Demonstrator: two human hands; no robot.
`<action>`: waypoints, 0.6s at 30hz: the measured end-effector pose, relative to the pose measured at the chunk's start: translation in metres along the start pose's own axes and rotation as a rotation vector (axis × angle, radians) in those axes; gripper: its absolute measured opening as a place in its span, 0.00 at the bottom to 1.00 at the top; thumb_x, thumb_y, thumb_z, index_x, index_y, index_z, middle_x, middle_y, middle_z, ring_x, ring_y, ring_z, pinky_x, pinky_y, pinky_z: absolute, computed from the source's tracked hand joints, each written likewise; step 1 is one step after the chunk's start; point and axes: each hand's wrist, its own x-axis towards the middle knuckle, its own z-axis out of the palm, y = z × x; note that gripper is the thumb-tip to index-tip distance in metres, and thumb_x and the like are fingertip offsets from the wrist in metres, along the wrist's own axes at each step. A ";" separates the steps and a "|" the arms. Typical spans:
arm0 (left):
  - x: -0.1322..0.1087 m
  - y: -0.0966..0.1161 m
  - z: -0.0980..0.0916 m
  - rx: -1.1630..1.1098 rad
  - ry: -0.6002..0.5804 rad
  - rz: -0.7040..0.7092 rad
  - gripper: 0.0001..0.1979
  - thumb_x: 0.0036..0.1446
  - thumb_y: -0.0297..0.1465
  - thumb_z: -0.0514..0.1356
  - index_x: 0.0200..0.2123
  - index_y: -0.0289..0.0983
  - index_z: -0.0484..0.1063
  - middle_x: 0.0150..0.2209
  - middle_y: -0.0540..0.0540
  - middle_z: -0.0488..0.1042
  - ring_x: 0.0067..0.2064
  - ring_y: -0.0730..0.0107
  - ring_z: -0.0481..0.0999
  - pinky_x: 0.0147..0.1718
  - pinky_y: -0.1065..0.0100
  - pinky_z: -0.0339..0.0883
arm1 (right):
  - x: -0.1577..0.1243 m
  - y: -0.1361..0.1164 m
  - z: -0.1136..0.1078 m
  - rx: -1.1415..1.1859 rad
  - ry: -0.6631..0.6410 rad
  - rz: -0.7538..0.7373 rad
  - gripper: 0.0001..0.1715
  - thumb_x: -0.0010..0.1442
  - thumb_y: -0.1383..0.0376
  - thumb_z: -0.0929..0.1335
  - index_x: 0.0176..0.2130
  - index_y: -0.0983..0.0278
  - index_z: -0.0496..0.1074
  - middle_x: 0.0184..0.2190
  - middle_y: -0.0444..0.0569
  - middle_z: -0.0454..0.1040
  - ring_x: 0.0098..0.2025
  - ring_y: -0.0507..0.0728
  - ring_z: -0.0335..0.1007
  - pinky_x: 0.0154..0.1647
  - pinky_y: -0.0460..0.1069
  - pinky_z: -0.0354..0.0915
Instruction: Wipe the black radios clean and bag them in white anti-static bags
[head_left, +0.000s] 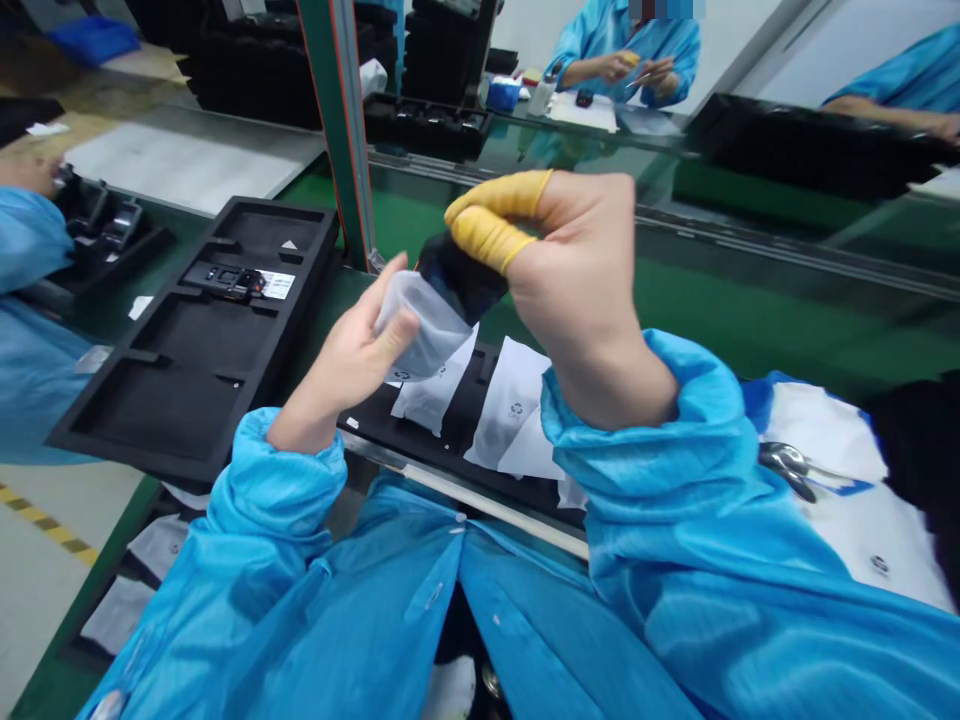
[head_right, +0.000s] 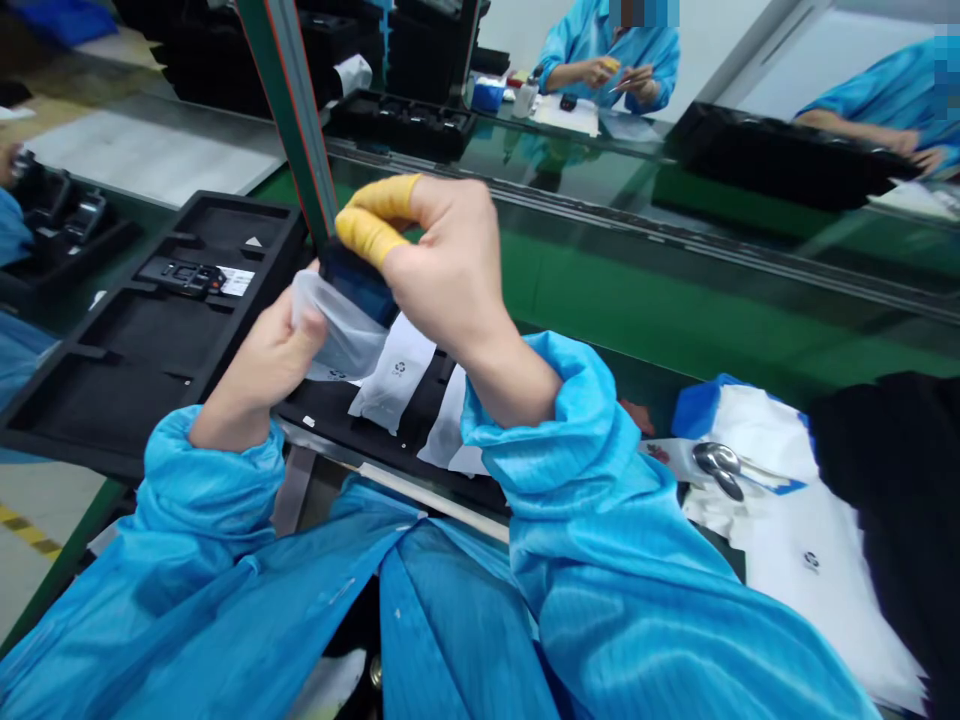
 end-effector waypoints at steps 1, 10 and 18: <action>0.000 -0.005 -0.002 0.008 -0.051 -0.036 0.31 0.42 0.46 0.72 0.47 0.34 0.75 0.45 0.42 0.79 0.54 0.49 0.74 0.50 0.60 0.69 | 0.002 0.000 -0.001 0.025 0.056 -0.007 0.05 0.52 0.70 0.73 0.26 0.62 0.75 0.27 0.43 0.78 0.31 0.50 0.71 0.37 0.47 0.69; -0.004 -0.026 -0.001 -0.113 -0.294 -0.175 0.30 0.44 0.54 0.68 0.38 0.33 0.76 0.34 0.42 0.80 0.36 0.58 0.80 0.34 0.64 0.73 | 0.004 0.010 -0.001 0.003 -0.164 0.103 0.08 0.48 0.61 0.74 0.25 0.63 0.76 0.24 0.42 0.76 0.30 0.53 0.71 0.32 0.49 0.68; -0.007 -0.040 0.005 -0.208 -0.240 -0.193 0.27 0.38 0.46 0.74 0.39 0.34 0.77 0.38 0.41 0.81 0.39 0.58 0.80 0.39 0.63 0.74 | 0.006 0.005 -0.007 0.034 -0.129 0.100 0.19 0.50 0.49 0.73 0.26 0.63 0.76 0.27 0.43 0.76 0.35 0.54 0.72 0.35 0.48 0.68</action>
